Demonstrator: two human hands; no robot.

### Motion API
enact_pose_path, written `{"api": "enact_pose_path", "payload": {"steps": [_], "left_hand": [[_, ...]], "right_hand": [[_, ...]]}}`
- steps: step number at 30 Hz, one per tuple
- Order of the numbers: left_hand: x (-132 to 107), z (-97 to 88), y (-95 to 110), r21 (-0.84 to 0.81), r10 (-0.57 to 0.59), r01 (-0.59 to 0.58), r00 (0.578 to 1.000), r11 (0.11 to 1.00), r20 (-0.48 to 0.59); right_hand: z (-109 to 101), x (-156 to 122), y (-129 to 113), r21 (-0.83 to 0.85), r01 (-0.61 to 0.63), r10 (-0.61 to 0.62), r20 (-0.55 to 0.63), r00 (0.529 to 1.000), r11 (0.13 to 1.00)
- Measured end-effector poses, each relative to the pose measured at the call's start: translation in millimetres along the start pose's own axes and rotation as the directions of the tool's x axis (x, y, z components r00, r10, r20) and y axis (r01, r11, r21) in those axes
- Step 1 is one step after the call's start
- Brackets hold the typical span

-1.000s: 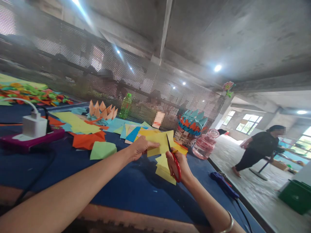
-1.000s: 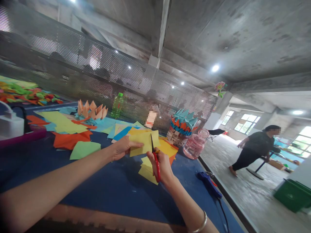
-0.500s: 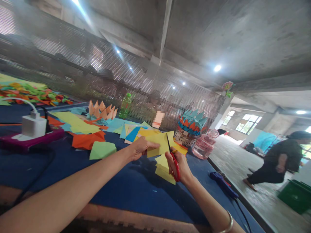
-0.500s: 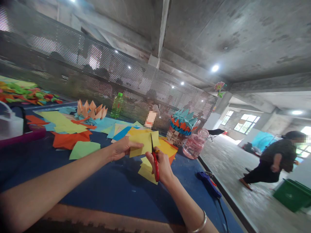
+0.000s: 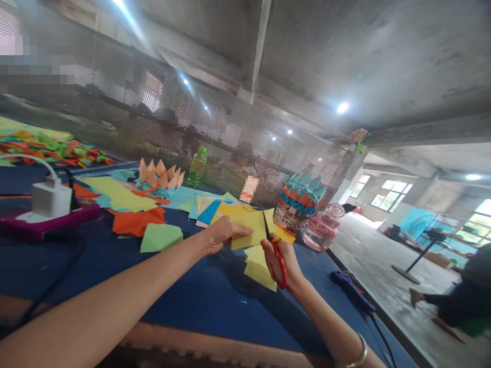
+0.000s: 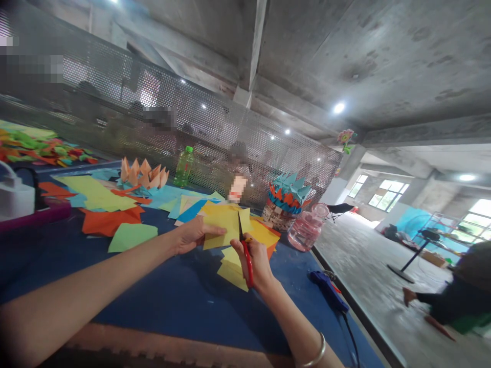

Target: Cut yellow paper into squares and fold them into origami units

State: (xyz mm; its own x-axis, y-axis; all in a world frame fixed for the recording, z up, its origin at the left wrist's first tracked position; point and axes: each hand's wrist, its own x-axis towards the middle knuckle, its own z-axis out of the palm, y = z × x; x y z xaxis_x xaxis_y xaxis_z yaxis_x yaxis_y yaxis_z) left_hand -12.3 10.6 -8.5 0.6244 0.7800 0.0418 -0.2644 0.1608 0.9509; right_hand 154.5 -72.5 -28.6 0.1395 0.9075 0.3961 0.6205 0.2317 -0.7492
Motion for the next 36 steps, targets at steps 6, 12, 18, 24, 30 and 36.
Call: {"api": "enact_pose_path", "payload": {"steps": [6, 12, 18, 24, 30, 36], "left_hand": [[-1.7, 0.8, 2.3, 0.017, -0.013, 0.013, 1.000, 1.000, -0.017], [-3.1, 2.1, 3.7, 0.024, -0.012, 0.013, 1.000, 1.000, -0.026], [-2.0, 1.7, 3.5, 0.010, -0.009, 0.009, 1.000, 1.000, -0.012], [-2.7, 2.4, 2.7, 0.018, -0.011, 0.011, 1.000, 1.000, -0.013], [-3.2, 3.4, 1.8, 0.019, -0.030, 0.031, 0.999, 0.999, -0.012], [-4.0, 3.9, 1.0, 0.016, -0.042, 0.042, 0.999, 0.999, 0.001]], "right_hand": [[-6.6, -0.1, -3.1, -0.064, 0.045, -0.040, 0.074, 0.996, 0.997], [-9.6, -0.6, -6.6, -0.112, 0.047, -0.035, 0.112, 0.993, 0.993], [-10.0, -1.4, -7.9, -0.105, 0.058, -0.045, 0.118, 0.992, 0.993], [-10.7, -2.3, -8.0, -0.079, 0.087, -0.077, 0.124, 0.989, 0.993], [-9.5, -0.6, -8.1, -0.061, 0.064, -0.056, 0.124, 0.991, 0.996], [-9.0, -0.6, -9.5, -0.072, 0.063, -0.056, 0.091, 0.994, 0.995]]}}
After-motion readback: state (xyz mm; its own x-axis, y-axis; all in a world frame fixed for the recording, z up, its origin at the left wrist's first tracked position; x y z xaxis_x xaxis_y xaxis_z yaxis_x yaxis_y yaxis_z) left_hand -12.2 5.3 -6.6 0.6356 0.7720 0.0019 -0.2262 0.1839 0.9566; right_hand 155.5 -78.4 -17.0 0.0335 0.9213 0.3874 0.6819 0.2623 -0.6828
